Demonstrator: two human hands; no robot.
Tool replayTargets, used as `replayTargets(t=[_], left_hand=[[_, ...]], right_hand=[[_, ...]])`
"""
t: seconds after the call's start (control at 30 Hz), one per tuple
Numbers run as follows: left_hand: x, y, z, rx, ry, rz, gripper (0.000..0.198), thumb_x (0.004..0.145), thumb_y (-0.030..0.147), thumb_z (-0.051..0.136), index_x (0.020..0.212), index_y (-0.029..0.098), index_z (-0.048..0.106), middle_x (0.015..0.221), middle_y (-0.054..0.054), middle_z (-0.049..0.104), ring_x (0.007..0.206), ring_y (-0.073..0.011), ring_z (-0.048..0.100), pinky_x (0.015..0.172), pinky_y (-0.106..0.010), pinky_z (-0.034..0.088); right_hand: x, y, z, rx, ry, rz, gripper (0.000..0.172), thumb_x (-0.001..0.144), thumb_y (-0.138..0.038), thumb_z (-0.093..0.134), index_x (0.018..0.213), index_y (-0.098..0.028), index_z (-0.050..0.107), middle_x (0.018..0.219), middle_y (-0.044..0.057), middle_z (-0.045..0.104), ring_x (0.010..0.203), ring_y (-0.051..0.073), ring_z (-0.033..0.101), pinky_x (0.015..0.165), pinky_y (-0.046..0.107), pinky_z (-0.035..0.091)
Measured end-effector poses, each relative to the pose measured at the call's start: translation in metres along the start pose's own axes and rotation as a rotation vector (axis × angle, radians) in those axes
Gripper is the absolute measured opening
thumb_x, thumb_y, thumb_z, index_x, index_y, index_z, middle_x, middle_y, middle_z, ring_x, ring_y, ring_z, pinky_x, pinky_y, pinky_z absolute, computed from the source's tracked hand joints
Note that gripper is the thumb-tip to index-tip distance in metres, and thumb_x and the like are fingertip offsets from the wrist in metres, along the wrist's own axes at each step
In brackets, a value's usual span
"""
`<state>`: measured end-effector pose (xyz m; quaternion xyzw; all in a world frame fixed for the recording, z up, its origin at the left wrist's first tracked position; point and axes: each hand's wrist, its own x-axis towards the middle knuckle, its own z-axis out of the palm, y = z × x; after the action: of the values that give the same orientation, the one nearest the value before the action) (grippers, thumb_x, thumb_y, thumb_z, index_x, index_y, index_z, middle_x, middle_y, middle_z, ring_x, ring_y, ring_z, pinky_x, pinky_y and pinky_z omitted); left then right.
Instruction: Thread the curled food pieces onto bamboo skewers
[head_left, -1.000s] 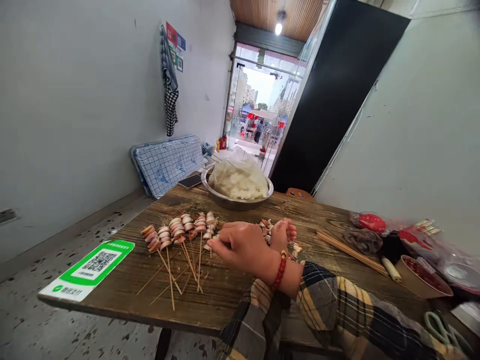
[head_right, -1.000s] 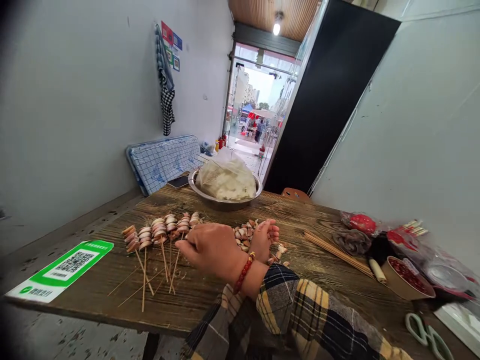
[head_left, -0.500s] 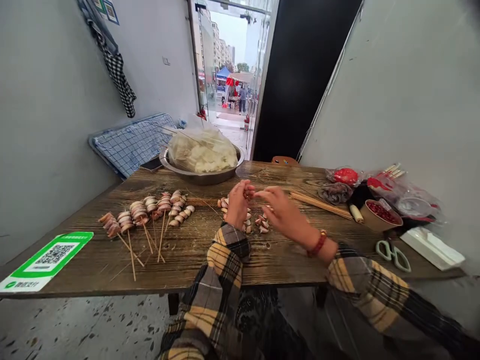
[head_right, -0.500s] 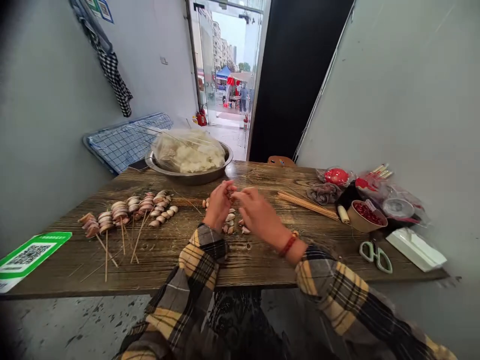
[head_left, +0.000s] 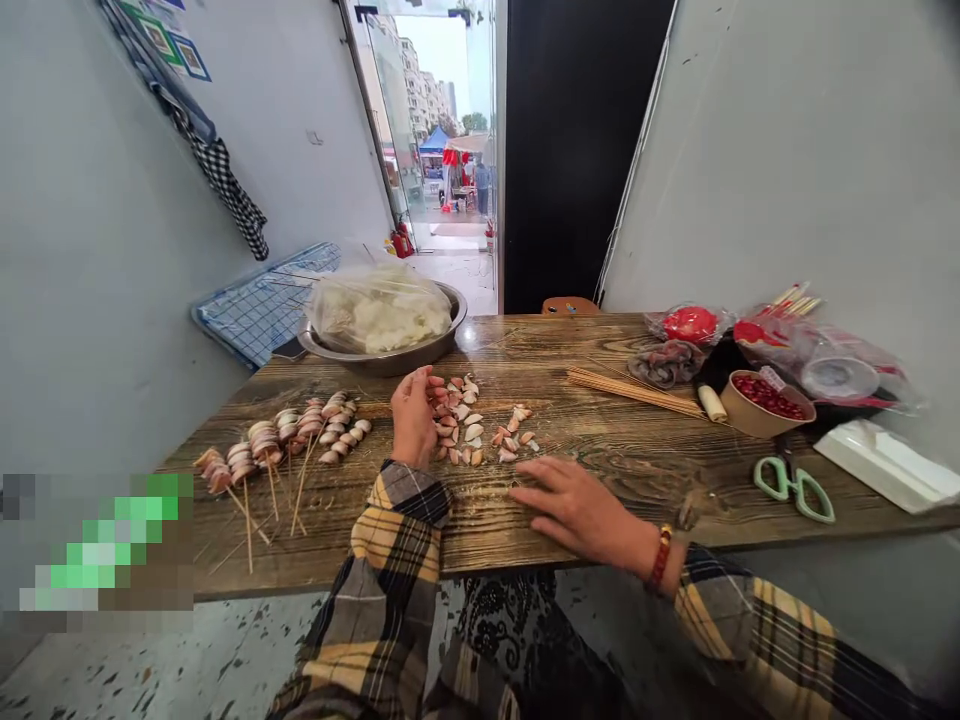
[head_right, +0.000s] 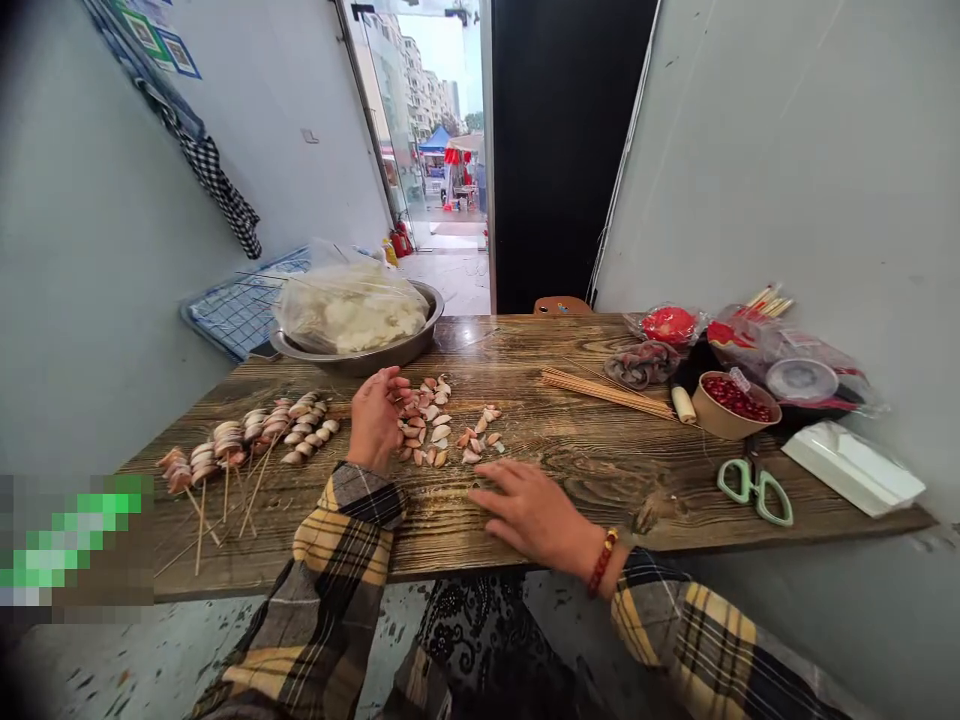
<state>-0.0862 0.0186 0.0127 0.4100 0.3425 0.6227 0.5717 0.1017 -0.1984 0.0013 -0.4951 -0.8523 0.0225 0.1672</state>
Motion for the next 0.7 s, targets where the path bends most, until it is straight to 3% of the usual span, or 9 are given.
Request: replayTargets(t=[0.13, 0.23, 0.47, 0.6, 0.7], left_hand=[[0.002, 0.004, -0.008, 0.063, 0.078, 0.029, 0.034, 0.076, 0.043, 0.062, 0.095, 0.015, 0.060, 0.072, 0.000, 0.059, 0.054, -0.0074, 0.052, 0.051, -0.019, 0.041], [0.005, 0.002, -0.011, 0.177, 0.091, 0.080, 0.032, 0.078, 0.045, 0.059, 0.093, 0.016, 0.060, 0.074, -0.001, 0.059, 0.058, -0.0096, 0.052, 0.055, -0.023, 0.043], [0.027, -0.013, -0.027, 0.928, 0.127, 0.318, 0.037, 0.080, 0.046, 0.052, 0.096, 0.015, 0.064, 0.095, -0.011, 0.065, 0.089, -0.0246, 0.059, 0.083, -0.039, 0.046], [0.038, -0.022, -0.034, 1.260, 0.065, 0.305, 0.045, 0.079, 0.047, 0.050, 0.106, 0.014, 0.064, 0.110, -0.017, 0.062, 0.106, -0.0318, 0.055, 0.094, -0.046, 0.041], [0.040, -0.028, -0.034, 1.344, -0.043, 0.273, 0.048, 0.077, 0.046, 0.051, 0.110, 0.012, 0.062, 0.118, -0.019, 0.060, 0.116, -0.0338, 0.051, 0.100, -0.047, 0.038]], right_hand=[[0.024, 0.001, 0.016, 0.039, -0.021, -0.112, 0.043, 0.092, -0.036, 0.052, 0.134, -0.028, 0.052, 0.148, 0.004, 0.041, 0.137, 0.026, 0.033, 0.111, 0.045, 0.034], [0.046, 0.020, 0.028, 0.063, 0.030, -0.108, 0.047, 0.092, -0.038, 0.052, 0.136, -0.022, 0.050, 0.148, 0.010, 0.042, 0.140, 0.025, 0.029, 0.114, 0.046, 0.030], [0.080, 0.053, 0.036, 0.143, 0.251, 0.062, 0.032, 0.093, -0.030, 0.051, 0.122, -0.020, 0.059, 0.137, 0.010, 0.054, 0.131, 0.021, 0.043, 0.109, 0.043, 0.036], [0.077, 0.077, 0.029, 0.108, 0.355, 0.161, 0.034, 0.094, -0.023, 0.046, 0.127, -0.019, 0.056, 0.134, 0.011, 0.055, 0.127, 0.020, 0.045, 0.108, 0.042, 0.036], [0.069, 0.107, 0.019, 0.031, 0.421, 0.314, 0.037, 0.095, -0.024, 0.044, 0.130, -0.017, 0.054, 0.135, 0.012, 0.054, 0.128, 0.023, 0.043, 0.107, 0.044, 0.035]])
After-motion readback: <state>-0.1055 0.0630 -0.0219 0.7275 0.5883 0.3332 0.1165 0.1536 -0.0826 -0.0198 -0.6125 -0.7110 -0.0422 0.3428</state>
